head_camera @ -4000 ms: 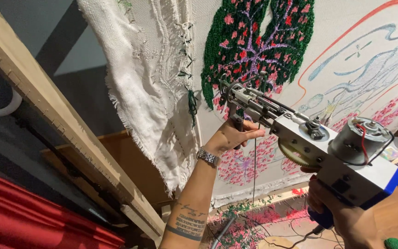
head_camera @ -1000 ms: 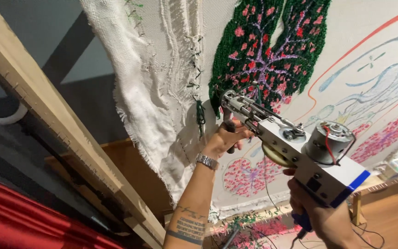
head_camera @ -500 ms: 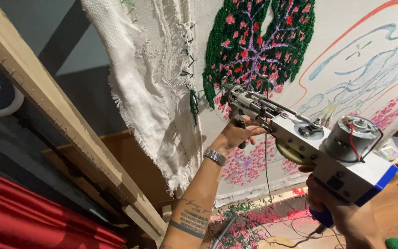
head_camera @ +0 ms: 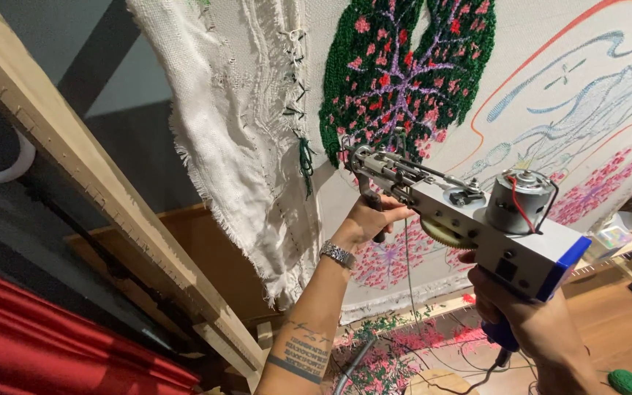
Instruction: Using a motorized tufting gun to insert yarn into a canvas to create a decorative rug design.
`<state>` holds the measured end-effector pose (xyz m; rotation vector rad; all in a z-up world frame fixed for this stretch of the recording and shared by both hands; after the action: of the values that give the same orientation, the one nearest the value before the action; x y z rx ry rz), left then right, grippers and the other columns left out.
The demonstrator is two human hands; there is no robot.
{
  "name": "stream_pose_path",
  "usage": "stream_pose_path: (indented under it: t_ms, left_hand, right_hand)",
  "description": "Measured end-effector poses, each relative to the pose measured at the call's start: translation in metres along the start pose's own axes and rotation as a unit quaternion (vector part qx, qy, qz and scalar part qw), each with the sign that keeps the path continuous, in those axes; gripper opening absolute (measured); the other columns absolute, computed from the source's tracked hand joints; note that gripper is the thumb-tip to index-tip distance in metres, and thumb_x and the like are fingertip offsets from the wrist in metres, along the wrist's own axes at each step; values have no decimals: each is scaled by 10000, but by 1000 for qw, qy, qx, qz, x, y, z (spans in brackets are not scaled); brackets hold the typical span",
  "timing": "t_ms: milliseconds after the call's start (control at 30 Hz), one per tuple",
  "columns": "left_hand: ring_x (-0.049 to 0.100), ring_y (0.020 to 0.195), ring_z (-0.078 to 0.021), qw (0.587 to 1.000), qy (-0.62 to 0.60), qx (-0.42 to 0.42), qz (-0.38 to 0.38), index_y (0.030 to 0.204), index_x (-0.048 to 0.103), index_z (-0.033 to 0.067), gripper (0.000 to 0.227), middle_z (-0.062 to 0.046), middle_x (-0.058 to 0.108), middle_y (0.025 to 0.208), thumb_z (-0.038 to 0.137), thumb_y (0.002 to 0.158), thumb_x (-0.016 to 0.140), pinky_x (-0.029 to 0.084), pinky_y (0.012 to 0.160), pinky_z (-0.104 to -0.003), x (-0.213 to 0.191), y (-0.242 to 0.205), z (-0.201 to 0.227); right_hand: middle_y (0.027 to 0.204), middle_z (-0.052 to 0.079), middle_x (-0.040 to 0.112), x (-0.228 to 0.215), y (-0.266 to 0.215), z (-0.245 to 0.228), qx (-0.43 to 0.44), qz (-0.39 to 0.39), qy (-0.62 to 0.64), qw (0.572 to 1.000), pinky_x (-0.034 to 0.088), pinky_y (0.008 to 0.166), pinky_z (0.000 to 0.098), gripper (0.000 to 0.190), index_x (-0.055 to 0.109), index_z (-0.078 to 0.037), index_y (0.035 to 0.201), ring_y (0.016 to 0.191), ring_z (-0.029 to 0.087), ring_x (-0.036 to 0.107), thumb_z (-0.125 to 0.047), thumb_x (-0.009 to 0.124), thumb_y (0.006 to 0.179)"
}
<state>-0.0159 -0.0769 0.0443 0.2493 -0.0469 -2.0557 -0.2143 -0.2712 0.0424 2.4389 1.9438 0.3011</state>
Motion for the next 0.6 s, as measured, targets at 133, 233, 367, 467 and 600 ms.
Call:
stream_pose_path:
  t_ms: [133,233,367,467,600]
  left_hand:
    - [578,545,-69,995,88,40,14,938,817,55,280,-6,691,667,322,855,814,478,496,-277,-8,4,1]
    - [577,584,-61,993,109,39,23,954,833,81,282,12,703,688,342,848,827,478,526,-273,-13,9,-7]
    - [627,620,-60,996,73,46,38,957,824,68,309,20,745,737,329,797,864,517,550,-267,-20,17,-16]
    - [624,599,-67,997,56,34,34,963,820,62,309,3,735,732,319,796,865,509,530,-268,-23,19,-16]
    - [572,518,-99,999,-16,-22,27,965,795,25,253,-37,636,669,239,834,832,489,461,-288,-28,23,-26]
  right_hand:
    - [612,33,500,19,-4,-21,-5,4,-6,1000,326,413,320,230,666,26,1030,474,146,425,-68,747,836]
    - [594,35,496,28,-5,-29,-3,10,-19,1000,330,423,316,236,699,10,1037,472,142,423,-78,747,822]
    - [601,20,507,32,-4,-29,13,26,-24,999,333,429,316,239,709,5,1036,481,135,439,-90,752,820]
    - [583,24,507,36,-3,-33,26,45,-58,997,318,431,319,235,720,2,1033,474,137,429,-114,755,832]
    - [570,15,491,51,-6,-35,39,59,-90,993,283,427,315,230,744,-36,1030,463,124,399,-165,758,839]
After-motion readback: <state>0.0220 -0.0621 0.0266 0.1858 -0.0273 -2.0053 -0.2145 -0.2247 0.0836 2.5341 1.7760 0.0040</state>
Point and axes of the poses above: each hand's wrist, its own y-axis towards the middle knuckle, its own x-axis out of the palm, z = x × y, the point moved 9 cm from there along y, towards the middle knuckle
